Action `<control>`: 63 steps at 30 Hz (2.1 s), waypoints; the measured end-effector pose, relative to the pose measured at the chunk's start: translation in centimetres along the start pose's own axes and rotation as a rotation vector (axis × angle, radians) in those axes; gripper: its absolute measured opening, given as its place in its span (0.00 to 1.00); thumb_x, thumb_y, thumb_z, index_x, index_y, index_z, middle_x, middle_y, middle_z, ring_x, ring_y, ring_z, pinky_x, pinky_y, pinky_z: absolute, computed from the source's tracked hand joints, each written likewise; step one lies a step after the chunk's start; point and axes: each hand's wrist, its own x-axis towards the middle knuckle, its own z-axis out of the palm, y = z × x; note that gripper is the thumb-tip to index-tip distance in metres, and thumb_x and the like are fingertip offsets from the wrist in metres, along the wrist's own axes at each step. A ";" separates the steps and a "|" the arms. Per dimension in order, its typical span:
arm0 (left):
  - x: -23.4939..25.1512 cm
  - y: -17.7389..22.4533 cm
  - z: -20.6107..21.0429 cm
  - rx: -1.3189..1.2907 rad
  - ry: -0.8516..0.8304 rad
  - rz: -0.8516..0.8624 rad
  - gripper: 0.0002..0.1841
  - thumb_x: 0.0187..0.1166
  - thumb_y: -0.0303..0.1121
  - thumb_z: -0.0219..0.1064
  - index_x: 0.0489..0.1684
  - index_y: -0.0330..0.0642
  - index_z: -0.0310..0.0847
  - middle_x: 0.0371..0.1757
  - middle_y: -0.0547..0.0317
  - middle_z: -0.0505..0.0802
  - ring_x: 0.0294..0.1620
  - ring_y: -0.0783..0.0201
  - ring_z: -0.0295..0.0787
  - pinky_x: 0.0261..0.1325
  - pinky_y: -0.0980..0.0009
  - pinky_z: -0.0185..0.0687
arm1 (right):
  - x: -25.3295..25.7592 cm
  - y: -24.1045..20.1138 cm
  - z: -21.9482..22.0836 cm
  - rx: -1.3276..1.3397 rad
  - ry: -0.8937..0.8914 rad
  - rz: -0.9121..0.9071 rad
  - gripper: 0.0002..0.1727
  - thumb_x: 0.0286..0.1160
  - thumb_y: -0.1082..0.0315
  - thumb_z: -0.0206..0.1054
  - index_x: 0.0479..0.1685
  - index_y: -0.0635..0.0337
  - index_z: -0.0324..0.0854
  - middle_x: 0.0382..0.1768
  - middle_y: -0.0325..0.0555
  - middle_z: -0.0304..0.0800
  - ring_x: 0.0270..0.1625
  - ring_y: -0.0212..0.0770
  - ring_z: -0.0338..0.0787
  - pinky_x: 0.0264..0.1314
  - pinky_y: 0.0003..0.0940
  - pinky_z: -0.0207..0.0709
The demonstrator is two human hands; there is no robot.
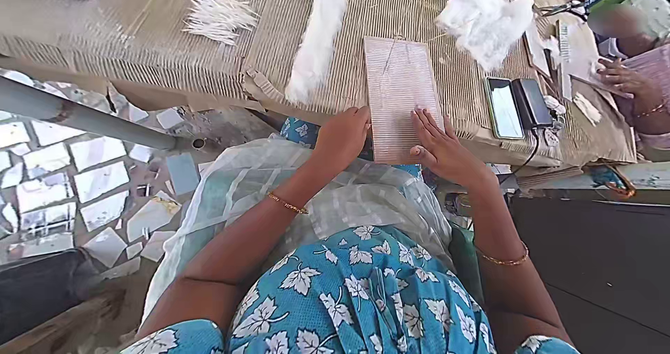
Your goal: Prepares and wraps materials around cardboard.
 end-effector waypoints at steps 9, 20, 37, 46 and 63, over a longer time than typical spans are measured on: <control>3.8 0.6 -1.7 0.176 0.018 -0.130 0.13 0.91 0.30 0.54 0.58 0.30 0.80 0.57 0.33 0.88 0.59 0.34 0.88 0.56 0.41 0.82 | 11.9 1.3 -0.5 -0.055 -0.024 0.058 0.54 0.84 0.26 0.32 0.96 0.64 0.37 0.97 0.54 0.34 0.98 0.52 0.33 0.91 0.71 0.15; -0.5 0.3 -0.3 0.076 0.034 0.023 0.11 0.90 0.30 0.59 0.50 0.30 0.83 0.46 0.36 0.89 0.50 0.36 0.90 0.48 0.41 0.84 | -1.7 0.7 -0.2 0.015 0.001 0.054 0.56 0.82 0.25 0.26 0.95 0.65 0.44 0.96 0.56 0.44 0.98 0.54 0.40 0.92 0.71 0.21; 0.1 -1.6 -0.9 0.131 0.036 -0.023 0.10 0.89 0.30 0.60 0.53 0.31 0.82 0.50 0.33 0.89 0.54 0.32 0.89 0.52 0.36 0.81 | 2.5 2.3 0.4 -0.080 -0.033 0.085 0.55 0.82 0.25 0.31 0.97 0.62 0.40 0.97 0.52 0.39 0.98 0.50 0.38 0.93 0.68 0.18; 0.3 -1.0 -1.9 0.101 0.085 -0.014 0.12 0.91 0.31 0.57 0.51 0.30 0.81 0.46 0.33 0.89 0.50 0.33 0.90 0.48 0.37 0.82 | 3.7 1.5 -3.2 0.010 0.008 0.066 0.53 0.83 0.27 0.30 0.97 0.62 0.39 0.97 0.52 0.37 0.98 0.50 0.36 0.93 0.68 0.19; -0.6 -0.2 -1.1 0.070 -0.081 -0.032 0.15 0.94 0.36 0.55 0.57 0.35 0.83 0.46 0.34 0.91 0.49 0.32 0.90 0.48 0.33 0.80 | -1.3 -0.4 0.3 -0.003 -0.060 0.099 0.55 0.82 0.25 0.32 0.96 0.63 0.43 0.96 0.54 0.42 0.98 0.54 0.40 0.93 0.68 0.21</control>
